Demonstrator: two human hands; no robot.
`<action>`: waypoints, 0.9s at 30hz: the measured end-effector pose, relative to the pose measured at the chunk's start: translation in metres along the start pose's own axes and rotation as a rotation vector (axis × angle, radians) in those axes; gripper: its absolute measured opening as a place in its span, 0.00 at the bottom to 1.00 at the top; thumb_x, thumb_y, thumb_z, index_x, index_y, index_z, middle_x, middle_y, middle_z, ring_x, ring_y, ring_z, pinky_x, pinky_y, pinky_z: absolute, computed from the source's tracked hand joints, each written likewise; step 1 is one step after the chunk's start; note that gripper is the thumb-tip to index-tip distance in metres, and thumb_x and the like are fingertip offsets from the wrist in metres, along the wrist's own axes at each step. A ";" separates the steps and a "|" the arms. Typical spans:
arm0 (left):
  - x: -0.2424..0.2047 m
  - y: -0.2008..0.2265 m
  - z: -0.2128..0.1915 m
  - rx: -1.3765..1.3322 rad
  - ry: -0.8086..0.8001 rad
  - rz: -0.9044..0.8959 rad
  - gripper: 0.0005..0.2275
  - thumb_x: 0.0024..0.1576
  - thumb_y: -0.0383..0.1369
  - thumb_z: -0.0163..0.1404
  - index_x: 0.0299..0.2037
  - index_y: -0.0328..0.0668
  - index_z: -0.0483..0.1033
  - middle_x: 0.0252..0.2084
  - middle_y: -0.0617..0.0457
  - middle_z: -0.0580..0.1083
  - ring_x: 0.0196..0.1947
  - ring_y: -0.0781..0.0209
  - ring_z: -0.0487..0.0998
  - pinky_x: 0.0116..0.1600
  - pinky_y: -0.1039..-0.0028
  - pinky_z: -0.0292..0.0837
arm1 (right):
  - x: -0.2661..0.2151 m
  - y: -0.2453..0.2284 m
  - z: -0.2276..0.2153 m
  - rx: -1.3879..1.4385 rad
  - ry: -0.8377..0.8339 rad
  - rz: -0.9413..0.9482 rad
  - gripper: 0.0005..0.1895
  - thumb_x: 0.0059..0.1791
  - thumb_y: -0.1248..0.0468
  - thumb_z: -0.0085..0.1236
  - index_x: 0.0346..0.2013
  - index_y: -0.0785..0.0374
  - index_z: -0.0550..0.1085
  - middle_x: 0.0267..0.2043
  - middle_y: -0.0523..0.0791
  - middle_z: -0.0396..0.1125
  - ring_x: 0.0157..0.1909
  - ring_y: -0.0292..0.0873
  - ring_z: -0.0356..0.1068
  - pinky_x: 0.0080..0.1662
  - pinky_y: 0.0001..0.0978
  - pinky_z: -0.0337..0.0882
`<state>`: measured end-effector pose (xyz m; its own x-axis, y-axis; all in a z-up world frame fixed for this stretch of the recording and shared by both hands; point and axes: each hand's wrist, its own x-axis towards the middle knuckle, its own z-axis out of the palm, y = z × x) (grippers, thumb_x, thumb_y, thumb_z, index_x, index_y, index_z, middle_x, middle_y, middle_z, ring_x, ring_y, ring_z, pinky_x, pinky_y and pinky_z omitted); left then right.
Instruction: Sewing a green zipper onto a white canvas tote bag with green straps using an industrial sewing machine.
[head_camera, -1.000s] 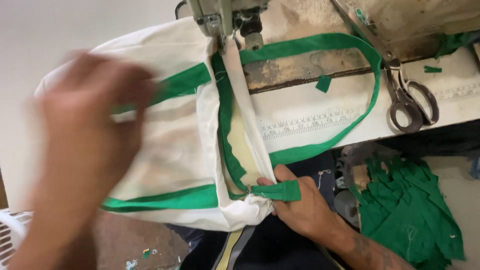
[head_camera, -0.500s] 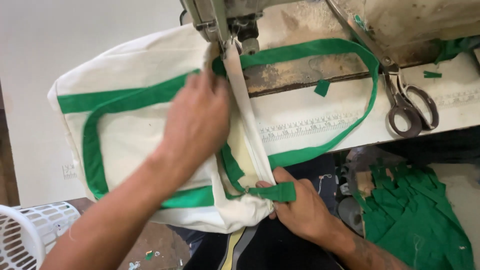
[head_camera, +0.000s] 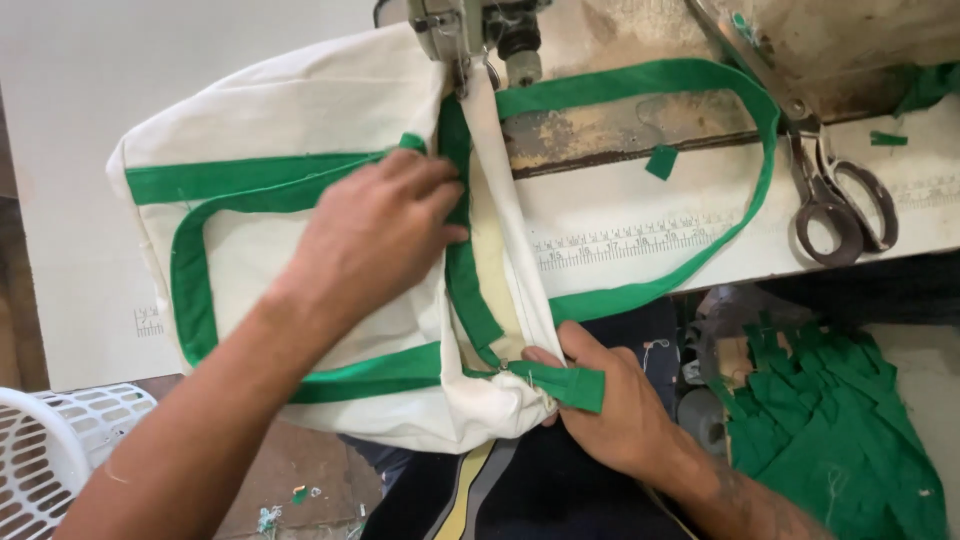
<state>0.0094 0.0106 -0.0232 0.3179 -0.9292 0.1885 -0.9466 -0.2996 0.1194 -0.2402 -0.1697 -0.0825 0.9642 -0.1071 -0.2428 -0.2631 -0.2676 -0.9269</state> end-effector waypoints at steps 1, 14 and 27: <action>-0.004 0.003 0.003 0.137 -0.076 -0.026 0.24 0.63 0.50 0.57 0.60 0.39 0.81 0.63 0.43 0.79 0.59 0.46 0.77 0.58 0.58 0.79 | -0.001 -0.002 0.001 -0.042 0.042 -0.007 0.23 0.57 0.63 0.65 0.29 0.56 0.58 0.24 0.35 0.56 0.39 0.31 0.67 0.48 0.24 0.60; -0.022 0.013 0.031 0.294 0.111 0.155 0.21 0.67 0.59 0.53 0.62 0.64 0.85 0.66 0.60 0.81 0.75 0.53 0.65 0.76 0.55 0.44 | 0.004 -0.027 0.006 -0.050 -0.010 -0.130 0.15 0.61 0.55 0.47 0.49 0.58 0.80 0.25 0.38 0.73 0.25 0.31 0.75 0.30 0.30 0.67; -0.032 0.003 0.047 -0.286 0.422 0.173 0.18 0.65 0.41 0.64 0.54 0.34 0.79 0.57 0.39 0.81 0.61 0.44 0.83 0.67 0.56 0.83 | -0.005 -0.018 0.006 -0.664 0.103 -0.158 0.22 0.59 0.50 0.52 0.25 0.54 0.62 0.14 0.40 0.62 0.16 0.41 0.64 0.25 0.45 0.56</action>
<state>-0.0066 0.0294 -0.0751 0.2088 -0.7742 0.5975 -0.9532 -0.0245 0.3013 -0.2398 -0.1591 -0.0666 0.9932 -0.0998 -0.0602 -0.1162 -0.8137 -0.5696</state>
